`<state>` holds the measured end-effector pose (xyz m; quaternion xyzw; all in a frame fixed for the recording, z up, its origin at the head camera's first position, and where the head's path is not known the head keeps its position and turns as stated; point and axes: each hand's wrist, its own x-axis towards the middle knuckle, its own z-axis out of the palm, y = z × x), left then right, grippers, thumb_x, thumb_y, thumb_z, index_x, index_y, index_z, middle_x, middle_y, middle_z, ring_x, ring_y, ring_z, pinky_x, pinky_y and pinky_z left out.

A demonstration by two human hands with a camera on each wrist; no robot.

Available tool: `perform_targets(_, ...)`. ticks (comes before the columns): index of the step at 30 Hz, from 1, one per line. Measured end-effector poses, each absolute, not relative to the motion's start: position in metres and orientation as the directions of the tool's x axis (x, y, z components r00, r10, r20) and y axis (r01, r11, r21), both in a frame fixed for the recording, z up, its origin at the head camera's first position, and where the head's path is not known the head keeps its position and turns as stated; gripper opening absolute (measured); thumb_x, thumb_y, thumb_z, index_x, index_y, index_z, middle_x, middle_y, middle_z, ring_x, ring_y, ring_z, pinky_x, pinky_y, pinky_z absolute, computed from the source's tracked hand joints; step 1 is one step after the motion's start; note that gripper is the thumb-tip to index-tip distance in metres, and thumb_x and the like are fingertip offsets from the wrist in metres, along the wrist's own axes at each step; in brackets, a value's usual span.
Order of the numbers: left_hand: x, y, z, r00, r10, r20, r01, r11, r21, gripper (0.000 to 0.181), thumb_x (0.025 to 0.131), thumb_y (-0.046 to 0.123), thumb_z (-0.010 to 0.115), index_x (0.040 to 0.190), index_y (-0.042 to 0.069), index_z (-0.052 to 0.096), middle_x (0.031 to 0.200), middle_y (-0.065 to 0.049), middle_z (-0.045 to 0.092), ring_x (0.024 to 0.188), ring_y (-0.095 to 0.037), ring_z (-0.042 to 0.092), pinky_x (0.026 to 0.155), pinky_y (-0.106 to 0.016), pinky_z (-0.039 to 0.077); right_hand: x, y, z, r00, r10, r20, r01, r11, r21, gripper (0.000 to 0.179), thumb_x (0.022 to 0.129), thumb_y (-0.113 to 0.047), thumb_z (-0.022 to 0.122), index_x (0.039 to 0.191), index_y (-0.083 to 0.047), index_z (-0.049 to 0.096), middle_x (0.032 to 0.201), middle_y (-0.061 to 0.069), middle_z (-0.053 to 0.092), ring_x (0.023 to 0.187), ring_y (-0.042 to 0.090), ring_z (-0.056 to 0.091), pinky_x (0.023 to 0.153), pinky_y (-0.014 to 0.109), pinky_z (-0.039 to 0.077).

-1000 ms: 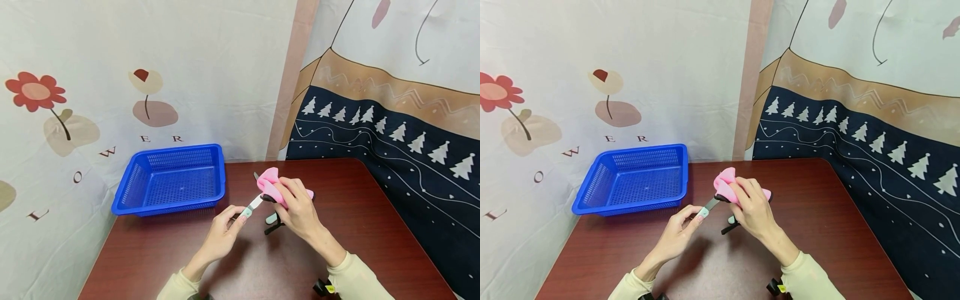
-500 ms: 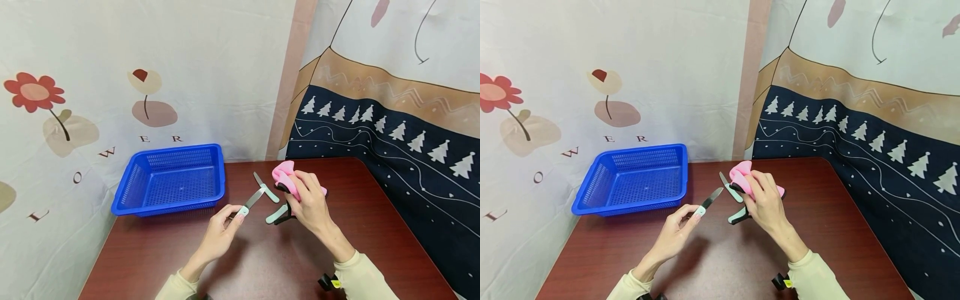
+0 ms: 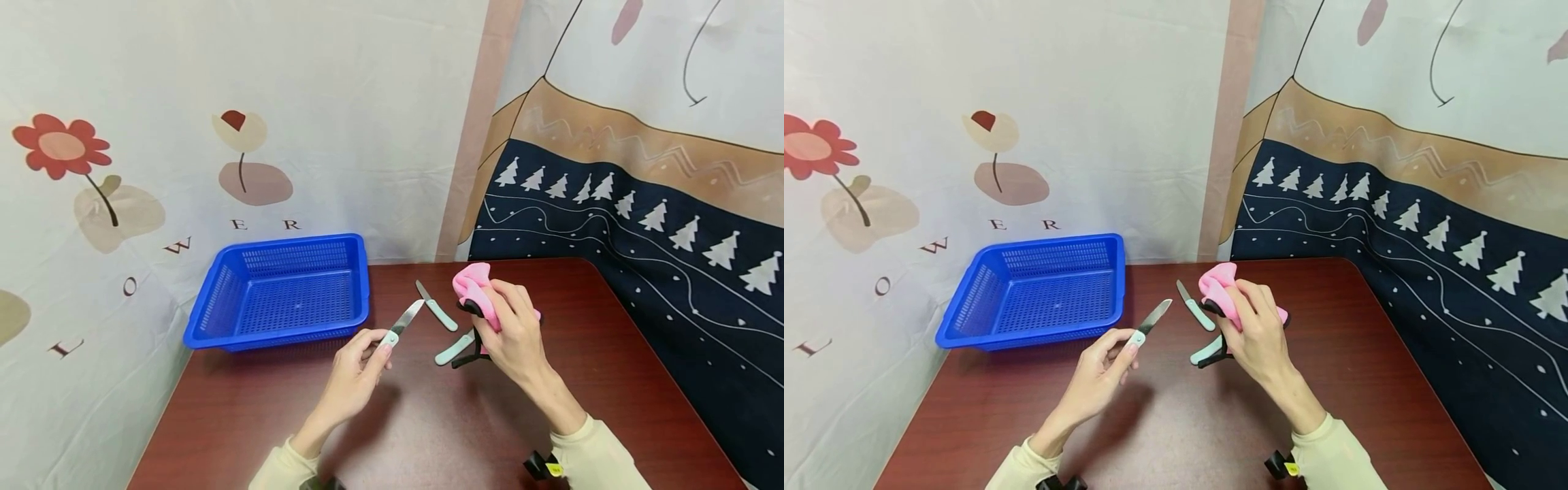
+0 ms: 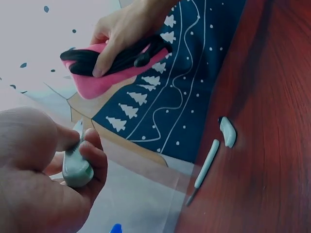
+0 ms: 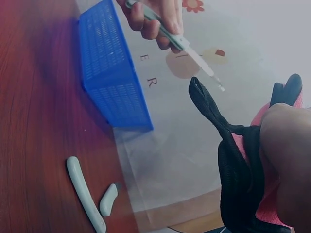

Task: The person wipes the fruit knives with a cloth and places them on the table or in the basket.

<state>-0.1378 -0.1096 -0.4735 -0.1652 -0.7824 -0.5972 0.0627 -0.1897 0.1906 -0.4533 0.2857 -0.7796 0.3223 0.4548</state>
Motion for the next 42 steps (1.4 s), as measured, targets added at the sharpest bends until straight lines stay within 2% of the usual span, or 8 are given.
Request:
perform_targets(4, -0.139, -0.112, -0.474, -0.934, 0.152, 0.323, 0.357, 0.35, 0.866, 0.016, 0.111, 0.01, 0.069, 0.125, 0.011, 0.077, 0.093, -0.004, 0.077, 0.074, -0.006, 0.07, 0.066, -0.023, 0.055, -0.187, 0.188, -0.451, -0.417, -0.141, 0.898, -0.74, 0.627, -0.245, 0.039, 0.113, -0.032, 0.067, 0.121, 0.005, 0.078, 0.12, 0.027, 0.074, 0.108, 0.041, 0.065, 0.09, 0.038, 0.053)
perform_targets(7, -0.14, -0.113, -0.476, -0.915, 0.144, 0.377, 0.401, 0.43, 0.809, 0.016, 0.11, 0.011, 0.072, 0.124, 0.015, 0.077, 0.097, 0.0, 0.081, 0.076, -0.005, 0.068, 0.069, -0.025, 0.056, -0.184, 0.185, -0.449, -0.408, -0.134, 0.903, -0.744, 0.621, -0.245, 0.041, 0.113, -0.034, 0.068, 0.12, 0.005, 0.079, 0.12, 0.027, 0.074, 0.108, 0.041, 0.065, 0.089, 0.038, 0.053)
perform_targets(10, -0.142, -0.113, -0.479, -0.86, 0.159, 0.486, 0.493, 0.508, 0.706, 0.017, 0.108, 0.009, 0.074, 0.124, 0.013, 0.076, 0.1, -0.001, 0.08, 0.081, -0.007, 0.068, 0.073, -0.028, 0.057, -0.182, 0.182, -0.447, -0.398, -0.134, 0.908, -0.752, 0.615, -0.239, 0.04, 0.113, -0.034, 0.069, 0.119, 0.005, 0.079, 0.119, 0.026, 0.075, 0.107, 0.04, 0.066, 0.088, 0.038, 0.054)
perform_targets(13, -0.143, -0.112, -0.48, -0.794, 0.182, 0.58, 0.571, 0.552, 0.608, 0.02, 0.106, 0.005, 0.074, 0.126, 0.008, 0.075, 0.105, -0.007, 0.08, 0.088, -0.012, 0.069, 0.078, -0.033, 0.06, -0.18, 0.178, -0.446, -0.385, -0.142, 0.912, -0.76, 0.609, -0.226, 0.04, 0.112, -0.034, 0.07, 0.118, 0.004, 0.079, 0.119, 0.026, 0.075, 0.106, 0.039, 0.066, 0.087, 0.038, 0.055)
perform_targets(17, -0.145, -0.112, -0.48, -0.749, 0.208, 0.629, 0.619, 0.556, 0.554, 0.021, 0.107, 0.003, 0.071, 0.127, 0.006, 0.074, 0.108, -0.008, 0.079, 0.091, -0.013, 0.07, 0.081, -0.035, 0.061, -0.177, 0.174, -0.443, -0.372, -0.152, 0.916, -0.77, 0.601, -0.213, 0.04, 0.112, -0.036, 0.071, 0.117, 0.003, 0.08, 0.118, 0.025, 0.075, 0.105, 0.038, 0.066, 0.086, 0.038, 0.056)
perform_targets(23, -0.147, -0.113, -0.478, -0.724, 0.255, 0.641, 0.651, 0.559, 0.513, 0.022, 0.106, 0.002, 0.07, 0.128, 0.005, 0.073, 0.105, -0.002, 0.074, 0.092, -0.01, 0.067, 0.082, -0.031, 0.059, -0.174, 0.17, -0.44, -0.343, -0.167, 0.924, -0.791, 0.582, -0.188, 0.037, 0.112, -0.033, 0.07, 0.117, 0.002, 0.08, 0.117, 0.024, 0.075, 0.103, 0.037, 0.066, 0.085, 0.037, 0.055)
perform_targets(31, -0.149, -0.113, -0.475, -0.676, 0.284, 0.68, 0.693, 0.557, 0.457, 0.028, 0.101, -0.003, 0.075, 0.129, 0.001, 0.073, 0.109, -0.005, 0.076, 0.096, -0.014, 0.069, 0.084, -0.032, 0.061, -0.17, 0.162, -0.438, -0.31, -0.207, 0.928, -0.813, 0.564, -0.146, 0.036, 0.111, -0.033, 0.071, 0.12, 0.001, 0.081, 0.118, 0.023, 0.074, 0.102, 0.036, 0.066, 0.085, 0.038, 0.055)
perform_targets(42, -0.152, -0.109, -0.472, -0.625, 0.288, 0.725, 0.72, 0.571, 0.394, 0.031, 0.093, -0.006, 0.082, 0.123, -0.002, 0.074, 0.105, -0.008, 0.076, 0.092, -0.019, 0.069, 0.08, -0.037, 0.061, -0.164, 0.146, -0.445, -0.288, -0.305, 0.908, -0.848, 0.521, -0.094, 0.032, 0.11, -0.02, 0.061, 0.125, 0.003, 0.078, 0.122, 0.021, 0.074, 0.104, 0.035, 0.066, 0.089, 0.041, 0.058)
